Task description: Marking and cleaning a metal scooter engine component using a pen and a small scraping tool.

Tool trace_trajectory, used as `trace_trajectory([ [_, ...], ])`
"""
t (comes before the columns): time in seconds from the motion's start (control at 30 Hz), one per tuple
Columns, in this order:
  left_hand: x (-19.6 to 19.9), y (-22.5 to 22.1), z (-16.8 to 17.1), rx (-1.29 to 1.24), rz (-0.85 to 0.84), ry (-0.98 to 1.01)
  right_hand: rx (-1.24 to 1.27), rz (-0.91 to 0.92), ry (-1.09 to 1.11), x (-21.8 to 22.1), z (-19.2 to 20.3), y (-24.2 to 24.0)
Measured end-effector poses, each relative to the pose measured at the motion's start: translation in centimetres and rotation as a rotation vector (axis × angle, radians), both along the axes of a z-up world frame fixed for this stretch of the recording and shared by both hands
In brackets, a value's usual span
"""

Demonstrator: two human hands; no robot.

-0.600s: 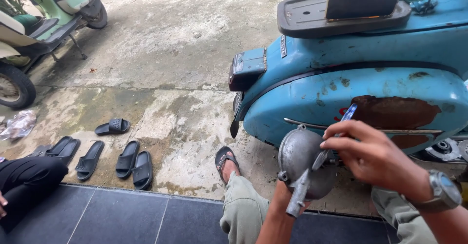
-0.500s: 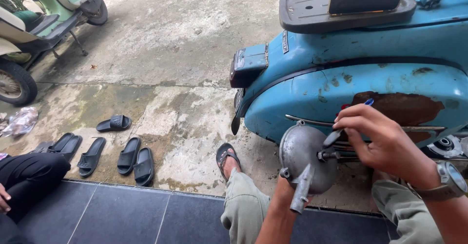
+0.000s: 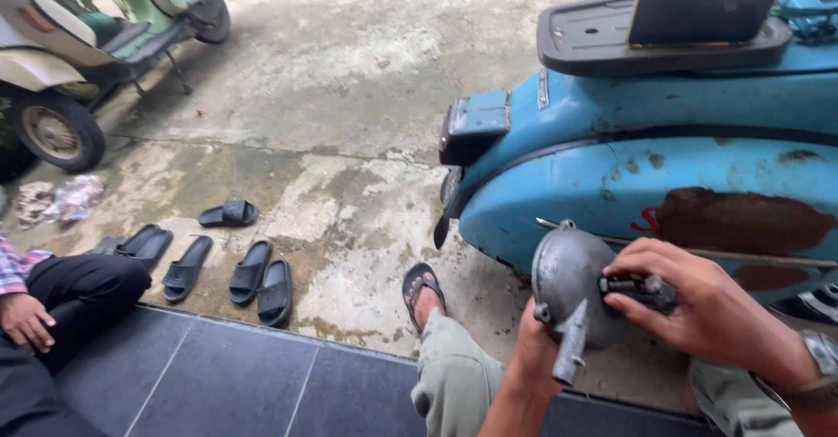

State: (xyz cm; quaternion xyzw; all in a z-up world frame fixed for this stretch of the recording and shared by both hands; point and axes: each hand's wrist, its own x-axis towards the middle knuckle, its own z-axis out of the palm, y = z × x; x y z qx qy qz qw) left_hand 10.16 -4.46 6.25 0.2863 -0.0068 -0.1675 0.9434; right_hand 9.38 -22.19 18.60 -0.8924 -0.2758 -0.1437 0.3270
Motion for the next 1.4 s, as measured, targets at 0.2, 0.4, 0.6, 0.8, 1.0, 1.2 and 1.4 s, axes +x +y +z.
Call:
trace_trajectory([
  [0.2, 0.3, 0.3, 1.3, -0.017, -0.064, -0.052, -0.133, -0.082, -0.043, 0.9, -1.5, -1.2],
  [0.4, -0.1, 0.1, 1.0, 0.072, -0.042, -0.110, -0.140, -0.111, -0.152, 0.8, -3.2, -1.5],
  [0.6, 0.0, 0.0, 1.1, 0.176, -0.019, -0.181, -0.242, -0.113, -0.156, 1.0, -3.5, -1.8],
  [0.8, -0.2, 0.4, 2.0, 0.213, 0.003, -0.330, -0.235, -0.094, -0.234, 0.7, -3.6, -1.4],
  [1.0, 0.2, 0.2, 2.1, 0.225, 0.050, -0.337, -0.061, -0.055, -0.070, 0.9, -1.7, -3.1],
  [1.2, 0.2, -0.4, 1.9, 0.215, 0.058, -0.322, -0.096, -0.182, -0.054, 1.9, -3.1, -5.5],
  [1.4, 0.2, -1.0, 1.7, 0.212, 0.057, -0.309, -0.219, -0.209, -0.108, 1.9, -3.1, -4.9],
])
